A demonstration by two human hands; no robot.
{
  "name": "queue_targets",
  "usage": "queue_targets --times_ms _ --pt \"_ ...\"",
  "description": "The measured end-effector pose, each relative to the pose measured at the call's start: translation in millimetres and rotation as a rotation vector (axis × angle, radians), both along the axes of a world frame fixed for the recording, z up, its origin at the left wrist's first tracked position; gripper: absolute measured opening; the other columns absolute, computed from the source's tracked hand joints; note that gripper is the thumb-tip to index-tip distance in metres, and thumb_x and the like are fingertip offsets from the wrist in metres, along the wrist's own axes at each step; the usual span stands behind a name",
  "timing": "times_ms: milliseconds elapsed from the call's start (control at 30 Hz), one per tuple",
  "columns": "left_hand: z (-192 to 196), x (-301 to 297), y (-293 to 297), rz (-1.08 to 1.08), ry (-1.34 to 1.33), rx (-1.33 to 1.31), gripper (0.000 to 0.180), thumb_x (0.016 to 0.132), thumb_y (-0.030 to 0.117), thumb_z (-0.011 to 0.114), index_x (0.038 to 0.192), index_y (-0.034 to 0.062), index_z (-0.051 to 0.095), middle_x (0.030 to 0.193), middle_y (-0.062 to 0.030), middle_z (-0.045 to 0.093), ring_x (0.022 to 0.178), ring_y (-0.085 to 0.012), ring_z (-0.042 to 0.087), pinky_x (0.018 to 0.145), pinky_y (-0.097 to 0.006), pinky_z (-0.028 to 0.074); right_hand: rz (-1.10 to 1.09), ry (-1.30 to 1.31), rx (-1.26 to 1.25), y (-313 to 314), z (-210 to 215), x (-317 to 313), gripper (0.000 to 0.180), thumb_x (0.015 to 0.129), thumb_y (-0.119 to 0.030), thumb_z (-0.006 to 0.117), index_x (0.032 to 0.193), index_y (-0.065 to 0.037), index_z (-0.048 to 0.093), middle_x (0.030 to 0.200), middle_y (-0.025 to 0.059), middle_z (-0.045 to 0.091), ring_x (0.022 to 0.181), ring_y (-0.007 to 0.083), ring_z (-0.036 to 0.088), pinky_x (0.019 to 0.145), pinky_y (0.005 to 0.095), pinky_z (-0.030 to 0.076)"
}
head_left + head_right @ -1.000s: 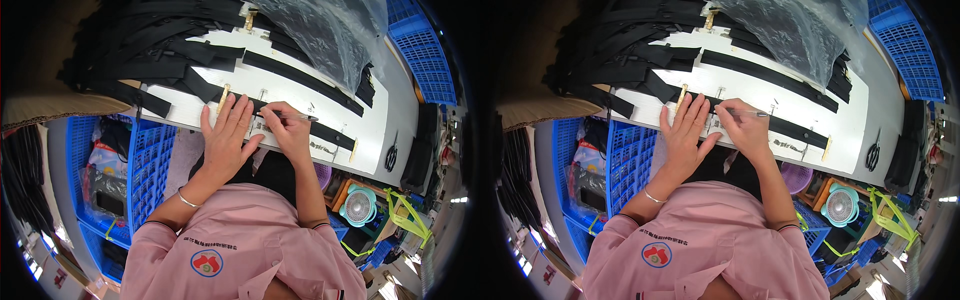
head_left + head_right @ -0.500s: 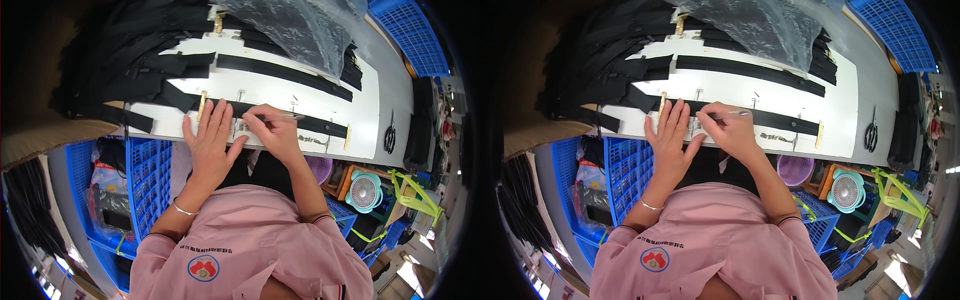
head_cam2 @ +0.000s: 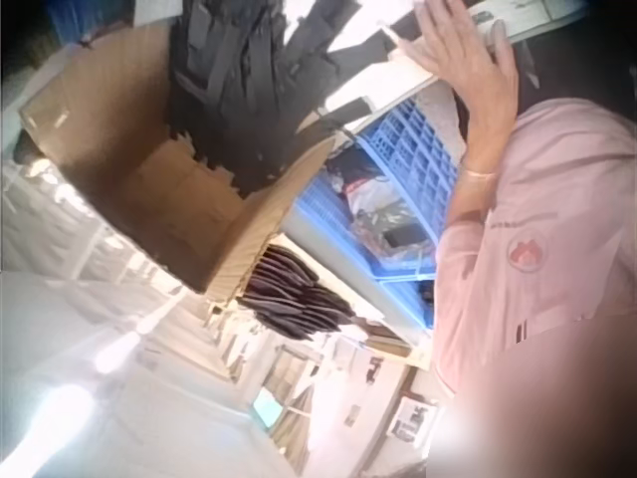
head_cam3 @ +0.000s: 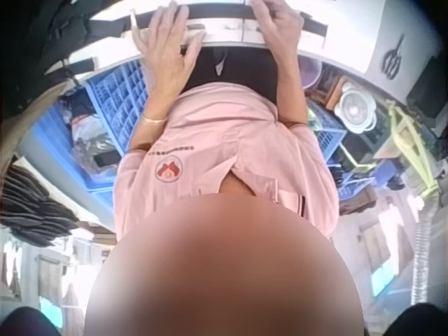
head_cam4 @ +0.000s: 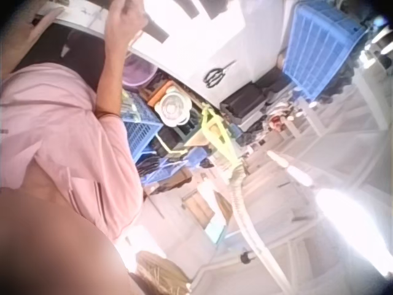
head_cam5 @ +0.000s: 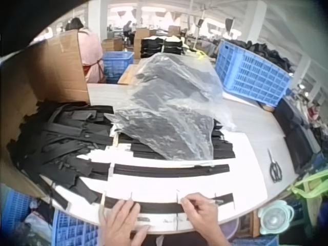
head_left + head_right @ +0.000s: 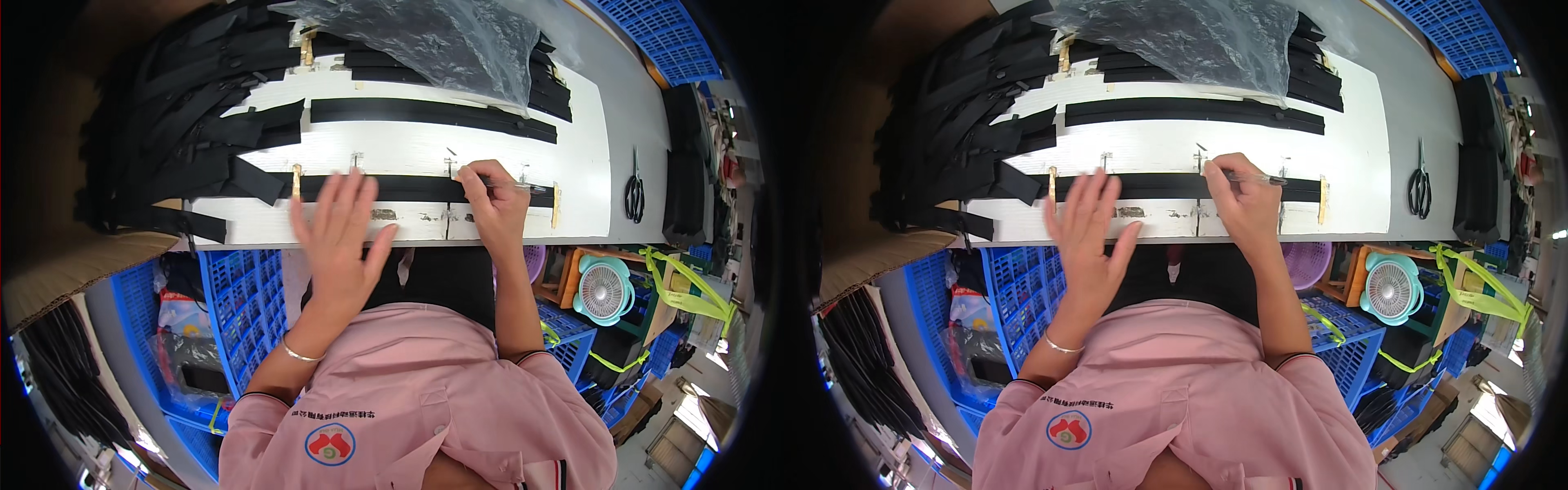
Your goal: The recorder uses a pen to mark alignment points on black fabric straps positioned on a workbench.
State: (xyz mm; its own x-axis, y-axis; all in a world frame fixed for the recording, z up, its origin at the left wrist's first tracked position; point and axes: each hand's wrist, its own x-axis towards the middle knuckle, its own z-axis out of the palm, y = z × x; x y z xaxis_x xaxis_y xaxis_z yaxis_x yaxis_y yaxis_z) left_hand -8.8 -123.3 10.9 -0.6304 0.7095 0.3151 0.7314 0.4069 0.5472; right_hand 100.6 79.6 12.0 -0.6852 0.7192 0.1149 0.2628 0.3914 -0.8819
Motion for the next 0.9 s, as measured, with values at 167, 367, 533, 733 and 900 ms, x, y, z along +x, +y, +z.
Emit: queue_targets --times_ms 167,367,533,733,900 --pt "-1 8 48 -0.135 -0.068 0.198 0.036 0.087 0.011 0.076 0.123 0.0062 0.071 0.129 -0.0081 0.066 0.119 -0.0272 0.059 0.112 -0.048 0.033 0.001 0.039 0.035 -2 -3 -4 0.010 0.096 -0.012 0.071 0.094 -0.001 0.072 0.072 0.0014 0.067 0.061 0.0043 0.056 0.056 0.0228 0.045" --pt "-8 6 66 -0.134 -0.053 0.237 0.021 0.084 0.005 0.076 0.105 0.0050 0.075 0.111 -0.0050 0.068 0.103 -0.0248 0.060 0.097 -0.041 0.041 0.018 0.008 0.091 -2 1 -6 0.010 0.095 -0.011 0.072 0.094 -0.002 0.072 0.072 0.0052 0.070 0.060 0.0090 0.062 0.057 0.0256 0.048" --pt "-8 6 67 -0.123 -0.055 0.233 0.020 0.083 0.004 0.077 0.103 0.0058 0.077 0.110 -0.0039 0.070 0.102 -0.0230 0.061 0.096 -0.039 0.041 -0.003 0.038 0.121 1 0 -4 0.011 0.094 -0.012 0.072 0.091 -0.002 0.073 0.071 0.0066 0.069 0.059 0.0110 0.064 0.056 0.0270 0.049" --pt "-8 6 67 -0.114 -0.051 0.236 0.021 0.081 0.003 0.079 0.102 0.0065 0.078 0.109 -0.0034 0.071 0.101 -0.0224 0.062 0.097 -0.038 0.041 0.155 -0.020 0.172 6 -1 3 0.013 0.095 -0.008 0.069 0.088 0.002 0.074 0.073 0.0054 0.072 0.063 0.0095 0.062 0.058 0.0258 0.048" --pt "-9 6 68 -0.111 -0.037 0.228 0.020 0.081 0.004 0.079 0.102 0.0064 0.078 0.110 -0.0032 0.072 0.100 -0.0222 0.063 0.096 -0.037 0.041 0.194 0.005 0.228 5 1 3 0.012 0.093 -0.008 0.070 0.087 0.002 0.073 0.070 0.0068 0.071 0.061 0.0135 0.065 0.057 0.0280 0.049"
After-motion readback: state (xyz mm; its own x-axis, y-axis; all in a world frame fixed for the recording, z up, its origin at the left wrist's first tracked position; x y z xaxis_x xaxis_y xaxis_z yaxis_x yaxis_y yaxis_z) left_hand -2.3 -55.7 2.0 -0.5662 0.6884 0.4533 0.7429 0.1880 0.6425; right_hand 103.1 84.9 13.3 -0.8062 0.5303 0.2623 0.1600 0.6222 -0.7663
